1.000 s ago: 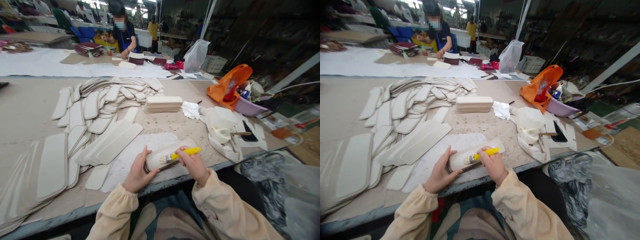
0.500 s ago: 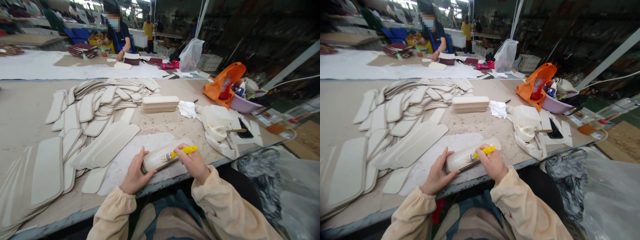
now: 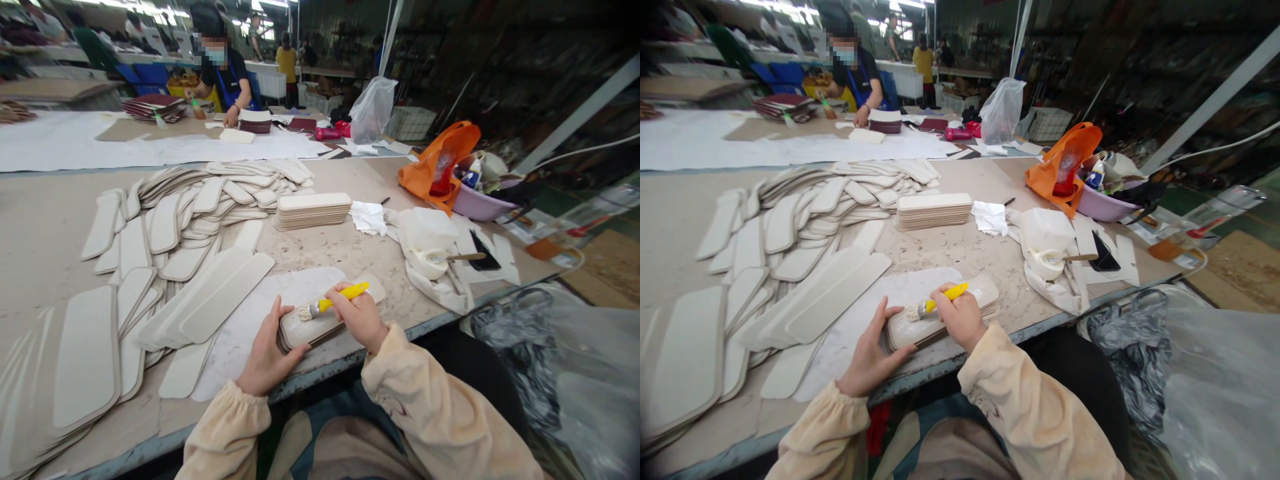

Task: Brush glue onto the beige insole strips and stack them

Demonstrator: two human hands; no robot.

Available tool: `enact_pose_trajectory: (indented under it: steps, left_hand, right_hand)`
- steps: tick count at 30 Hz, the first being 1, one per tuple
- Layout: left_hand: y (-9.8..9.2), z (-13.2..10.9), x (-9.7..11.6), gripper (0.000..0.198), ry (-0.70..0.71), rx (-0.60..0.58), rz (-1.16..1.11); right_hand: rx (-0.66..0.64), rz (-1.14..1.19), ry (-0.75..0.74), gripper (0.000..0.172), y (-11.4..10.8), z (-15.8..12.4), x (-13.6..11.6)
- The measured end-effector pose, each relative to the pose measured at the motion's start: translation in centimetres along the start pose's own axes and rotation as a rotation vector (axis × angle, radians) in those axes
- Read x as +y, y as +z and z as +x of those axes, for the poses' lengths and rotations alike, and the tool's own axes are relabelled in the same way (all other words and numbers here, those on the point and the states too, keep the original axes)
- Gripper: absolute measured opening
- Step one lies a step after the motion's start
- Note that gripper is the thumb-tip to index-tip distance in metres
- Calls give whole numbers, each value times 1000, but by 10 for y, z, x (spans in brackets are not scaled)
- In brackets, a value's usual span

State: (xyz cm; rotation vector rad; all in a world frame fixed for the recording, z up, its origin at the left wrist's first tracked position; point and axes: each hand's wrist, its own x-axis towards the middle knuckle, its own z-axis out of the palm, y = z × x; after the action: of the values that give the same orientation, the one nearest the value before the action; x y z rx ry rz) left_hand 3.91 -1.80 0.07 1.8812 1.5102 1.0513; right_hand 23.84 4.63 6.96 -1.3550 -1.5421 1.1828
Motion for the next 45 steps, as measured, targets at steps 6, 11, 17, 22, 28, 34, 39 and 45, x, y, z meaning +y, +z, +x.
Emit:
enact_pose_trajectory:
  steps: [6,11,17,22,28,34,39,45]
  left_hand:
    - [-1,0,-2,99,-7,-20,12]
    - [0,-1,-5,96,9,-5,53]
    - [-1,1,-3,96,35,-6,101]
    - [-1,2,-4,94,39,15,113]
    - [-1,2,-5,90,74,18,129]
    - [-2,2,-4,87,80,20,148]
    - [-1,2,-4,86,55,23,142]
    - [-1,3,-4,87,55,26,149]
  right_hand:
    - [-9,65,3,24,1,-13,-9]
    - [-71,43,13,21,2,-21,-1]
    - [84,23,5,22,-29,-23,0]
    - [-118,88,-20,17,-4,-32,0]
    - [-3,-66,-6,20,-38,-24,8]
    - [186,-342,-8,26,-109,-7,17]
    - [288,-590,-127,26,-129,-8,14]
    - [201,-909,-372,25,-93,-27,13]
